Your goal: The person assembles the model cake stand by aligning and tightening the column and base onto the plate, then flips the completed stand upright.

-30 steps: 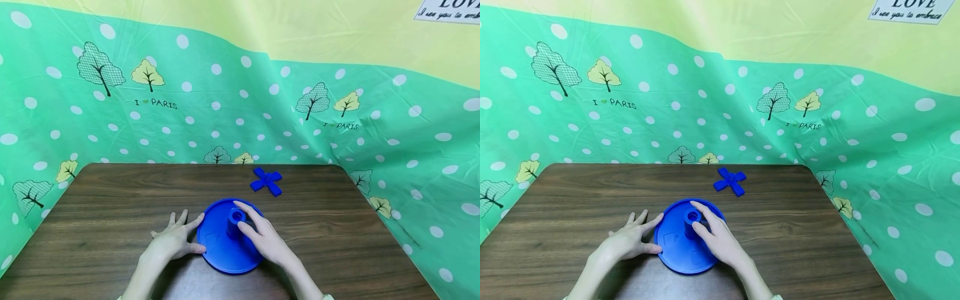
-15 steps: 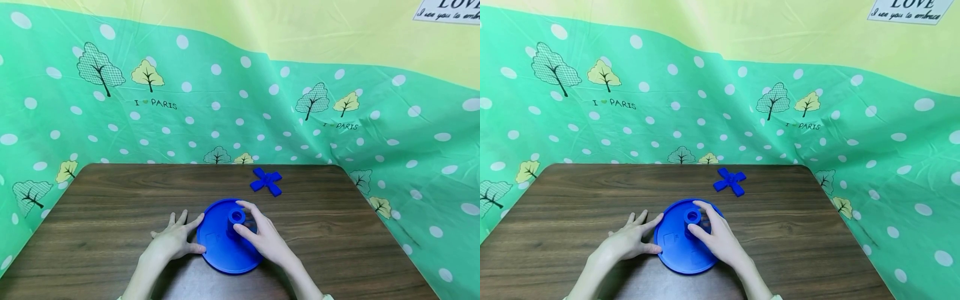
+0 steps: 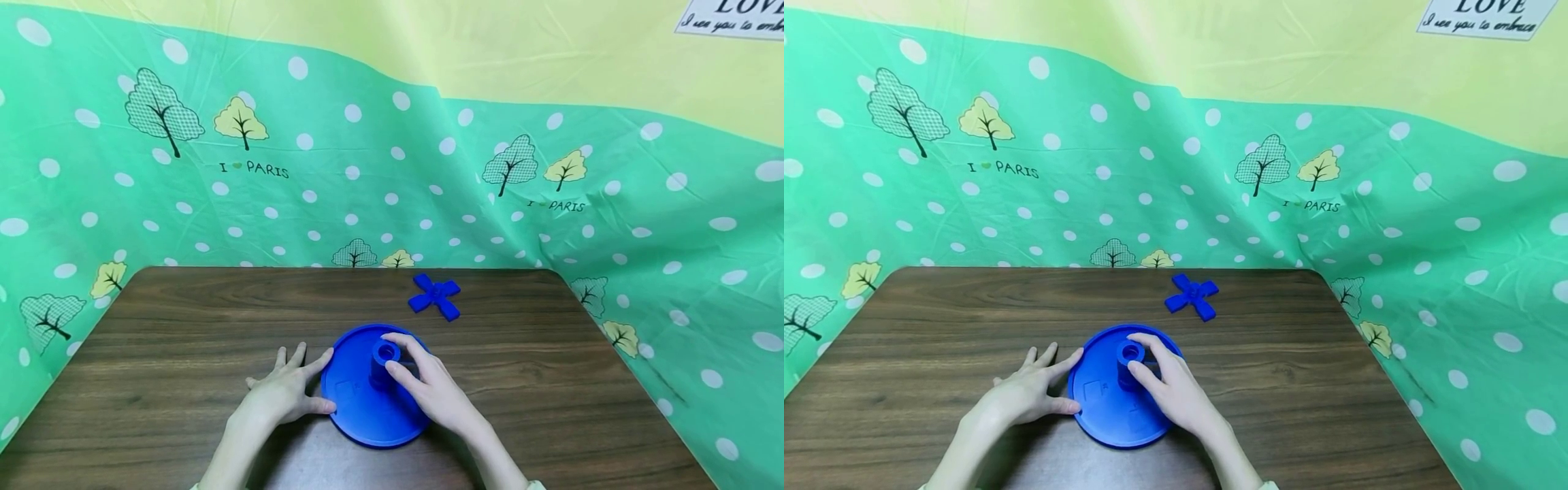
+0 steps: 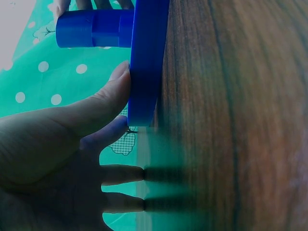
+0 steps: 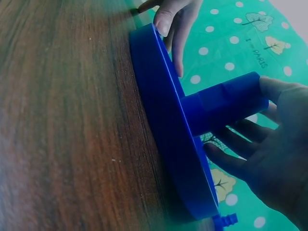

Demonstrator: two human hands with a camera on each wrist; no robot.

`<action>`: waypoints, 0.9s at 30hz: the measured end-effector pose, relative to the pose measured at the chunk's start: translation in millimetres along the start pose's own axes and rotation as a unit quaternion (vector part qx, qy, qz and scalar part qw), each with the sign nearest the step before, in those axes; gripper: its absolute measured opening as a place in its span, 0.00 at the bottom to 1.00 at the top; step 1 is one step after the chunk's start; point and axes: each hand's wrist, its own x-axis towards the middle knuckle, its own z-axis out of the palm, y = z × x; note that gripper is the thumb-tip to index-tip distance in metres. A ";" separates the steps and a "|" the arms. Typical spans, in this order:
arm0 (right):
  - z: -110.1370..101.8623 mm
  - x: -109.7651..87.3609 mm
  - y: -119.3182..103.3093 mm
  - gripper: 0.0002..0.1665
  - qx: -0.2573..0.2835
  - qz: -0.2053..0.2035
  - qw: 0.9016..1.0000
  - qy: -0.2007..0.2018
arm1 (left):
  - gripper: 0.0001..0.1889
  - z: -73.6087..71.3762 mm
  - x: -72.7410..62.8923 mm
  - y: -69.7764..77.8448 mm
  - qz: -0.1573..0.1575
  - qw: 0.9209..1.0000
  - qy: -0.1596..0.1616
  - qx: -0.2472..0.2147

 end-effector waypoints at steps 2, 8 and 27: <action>-0.1 -0.4 -0.5 0.25 0.000 0.000 1.000 0.000 | 0.50 0.0 -0.3 0.0 -0.002 1.000 -0.001 -0.001; 0.3 0.0 -0.4 0.28 0.006 -0.008 1.000 -0.006 | 0.50 0.2 -0.4 -0.2 -0.003 1.000 -0.001 -0.001; 2.3 1.0 -1.1 0.25 0.000 -0.001 1.000 0.006 | 0.50 -0.3 -0.3 -0.6 0.002 1.000 0.002 0.002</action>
